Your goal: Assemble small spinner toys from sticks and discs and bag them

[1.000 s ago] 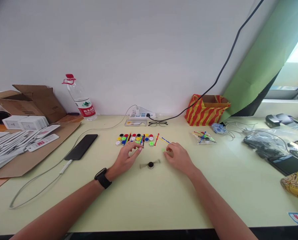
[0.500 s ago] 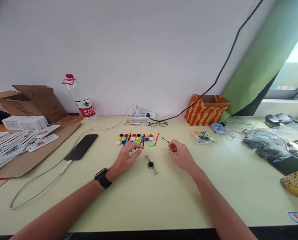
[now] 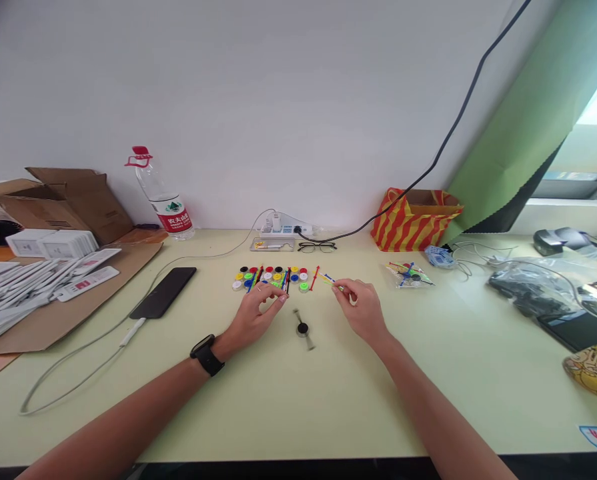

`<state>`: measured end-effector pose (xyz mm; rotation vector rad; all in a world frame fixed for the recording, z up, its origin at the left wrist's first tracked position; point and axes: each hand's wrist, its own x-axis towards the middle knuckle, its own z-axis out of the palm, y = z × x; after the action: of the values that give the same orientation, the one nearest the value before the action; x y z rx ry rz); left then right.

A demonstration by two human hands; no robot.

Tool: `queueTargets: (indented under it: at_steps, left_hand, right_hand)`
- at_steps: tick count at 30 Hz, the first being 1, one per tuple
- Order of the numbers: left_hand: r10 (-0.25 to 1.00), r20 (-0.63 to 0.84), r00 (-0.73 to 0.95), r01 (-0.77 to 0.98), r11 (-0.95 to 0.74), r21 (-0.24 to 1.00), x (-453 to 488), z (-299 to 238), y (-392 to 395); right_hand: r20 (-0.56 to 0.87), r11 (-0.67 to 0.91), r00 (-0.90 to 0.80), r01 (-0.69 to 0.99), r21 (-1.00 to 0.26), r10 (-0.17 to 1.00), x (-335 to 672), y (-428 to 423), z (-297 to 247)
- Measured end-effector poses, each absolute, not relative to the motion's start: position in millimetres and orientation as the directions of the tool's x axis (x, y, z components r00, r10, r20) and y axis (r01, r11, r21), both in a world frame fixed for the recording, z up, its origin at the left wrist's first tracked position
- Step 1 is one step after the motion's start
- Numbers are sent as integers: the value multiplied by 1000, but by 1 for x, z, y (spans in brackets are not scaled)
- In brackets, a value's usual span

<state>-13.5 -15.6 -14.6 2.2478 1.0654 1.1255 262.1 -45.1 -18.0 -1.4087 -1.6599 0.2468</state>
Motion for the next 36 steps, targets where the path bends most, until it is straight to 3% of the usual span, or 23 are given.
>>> queueTargets:
  at_steps: [3, 7, 23, 36]
  left_hand:
    - [780, 498, 380, 452, -626, 635, -13, -15, -16]
    - [784, 497, 372, 457, -620, 637, -13, -15, -15]
    - [790, 496, 360, 462, -613, 641, -11, -16, -12]
    - [799, 485, 357, 467, -602, 648, -12, -16, -12]
  right_hand:
    - [450, 350, 63, 535, -769, 891, 258, -48, -14]
    - [399, 356, 1, 450, -819, 917, 251, -48, -17]
    - [366, 338, -29, 454, -824, 930, 243, -29, -43]
    - [383, 360, -75, 542, -760, 921, 240, -31, -45]
